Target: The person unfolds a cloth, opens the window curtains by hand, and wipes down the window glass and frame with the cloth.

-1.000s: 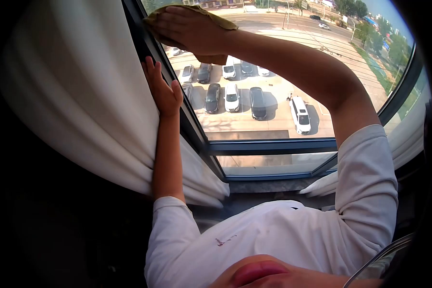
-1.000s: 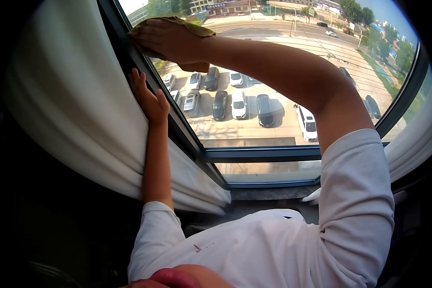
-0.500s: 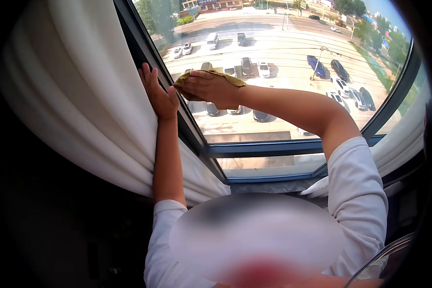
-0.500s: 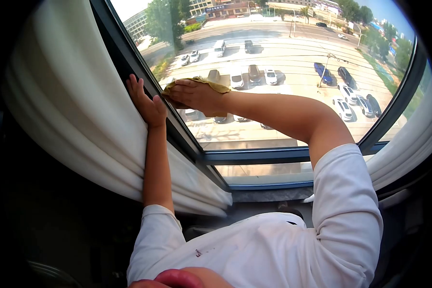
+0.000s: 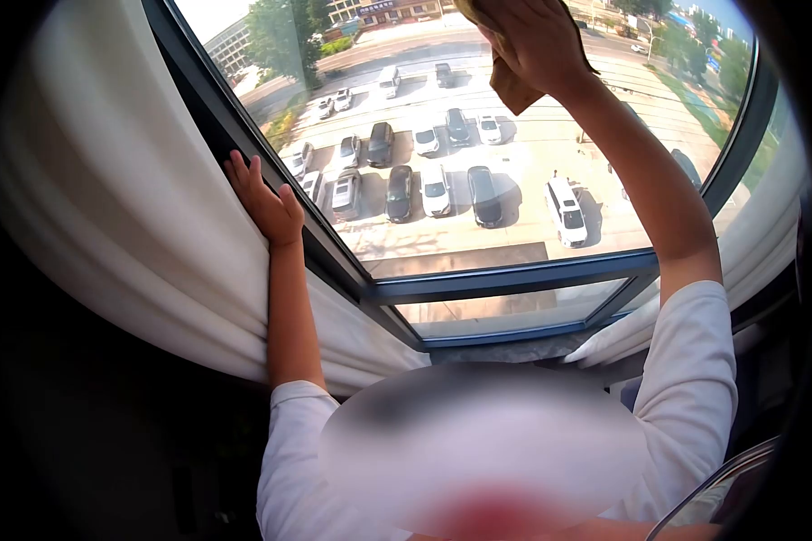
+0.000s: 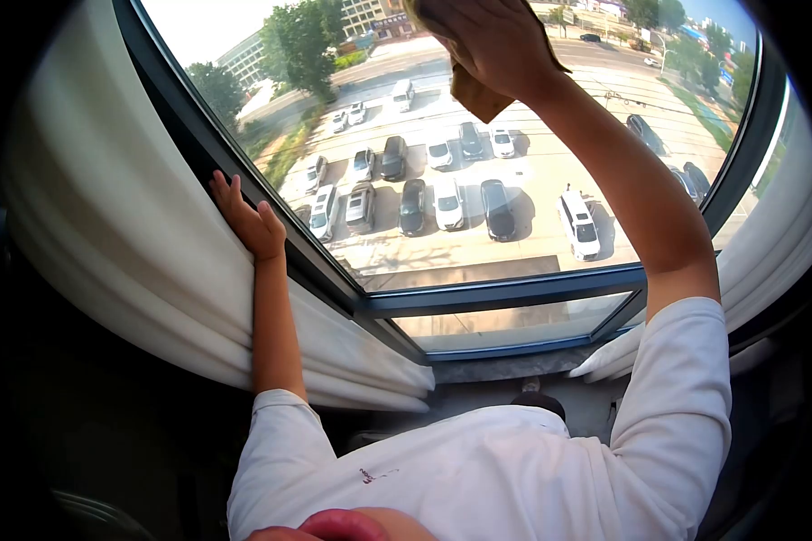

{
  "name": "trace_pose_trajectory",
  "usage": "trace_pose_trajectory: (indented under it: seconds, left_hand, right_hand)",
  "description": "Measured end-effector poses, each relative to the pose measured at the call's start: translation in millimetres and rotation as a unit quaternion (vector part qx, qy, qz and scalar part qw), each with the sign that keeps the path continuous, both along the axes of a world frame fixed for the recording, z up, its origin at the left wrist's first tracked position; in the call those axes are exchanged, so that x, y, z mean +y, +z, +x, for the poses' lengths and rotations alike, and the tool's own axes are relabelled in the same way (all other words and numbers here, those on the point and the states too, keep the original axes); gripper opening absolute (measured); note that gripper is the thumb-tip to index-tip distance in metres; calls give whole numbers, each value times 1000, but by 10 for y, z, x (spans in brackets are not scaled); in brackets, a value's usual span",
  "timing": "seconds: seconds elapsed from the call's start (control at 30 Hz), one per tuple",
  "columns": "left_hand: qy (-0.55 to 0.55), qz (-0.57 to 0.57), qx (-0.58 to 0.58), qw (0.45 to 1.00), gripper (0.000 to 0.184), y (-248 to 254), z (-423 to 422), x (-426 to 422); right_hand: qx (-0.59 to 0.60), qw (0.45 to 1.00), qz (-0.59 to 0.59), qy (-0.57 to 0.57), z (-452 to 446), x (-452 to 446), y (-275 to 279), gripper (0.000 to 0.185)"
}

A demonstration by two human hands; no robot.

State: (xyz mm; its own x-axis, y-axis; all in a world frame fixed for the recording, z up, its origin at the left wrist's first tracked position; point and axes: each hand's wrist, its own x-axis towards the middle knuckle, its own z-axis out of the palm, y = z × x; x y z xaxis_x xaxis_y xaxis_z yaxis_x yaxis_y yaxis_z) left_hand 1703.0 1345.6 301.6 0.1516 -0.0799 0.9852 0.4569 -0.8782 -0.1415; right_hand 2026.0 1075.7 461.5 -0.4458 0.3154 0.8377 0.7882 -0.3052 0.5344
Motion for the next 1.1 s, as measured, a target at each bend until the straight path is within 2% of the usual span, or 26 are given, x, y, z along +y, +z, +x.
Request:
trace_pose_trajectory:
  seconds: [0.03,0.13,0.17,0.2,0.23,0.3,0.57,0.63,0.67,0.77,0.9,1.0,1.1]
  left_hand:
    - [1,1,0,1000,59,1,2,-3]
    - [10,10,0,1000,59,10,-3,28]
    - [13,14,0,1000,59,1,2,35]
    - [16,12,-1,1000,58,3,7,14]
    - [19,14,0,1000,57,10,8,5]
    - [24,18,2,1000,57,34,3,-6]
    - [61,7,13,998,63,63,18,-71]
    - [65,6,12,998,64,67,37,-68]
    - [69,5,14,997,65,72,36,-81]
    - [71,14,14,997,65,100,59,-100]
    - [81,19,17,996,65,92,65,-102]
    - [84,19,16,996,65,93,64,-84]
    - [68,17,21,997,61,75,48,-44]
  right_hand:
    - [12,1000,2,-14,199,-151,5,38]
    - [79,995,38,-46,733,-579,10,48]
    - [62,991,60,-100,1004,-681,-44,53]
    - [68,995,68,-16,1180,-808,-70,54]
    - [59,994,90,-6,1465,-914,-110,57]
    - [-17,989,135,63,1699,-1033,-157,52]
    - [194,956,221,9,2740,-2076,-875,44]
    - [331,911,243,47,3018,-2304,-1185,45]
    - [328,910,248,52,3127,-2395,-1271,47]
    - [327,898,289,59,3300,-2546,-1488,51]
    - [350,881,290,129,3382,-2613,-1613,54]
    - [379,868,291,134,3496,-2734,-1724,54]
    - [348,884,270,153,3514,-2747,-1744,49]
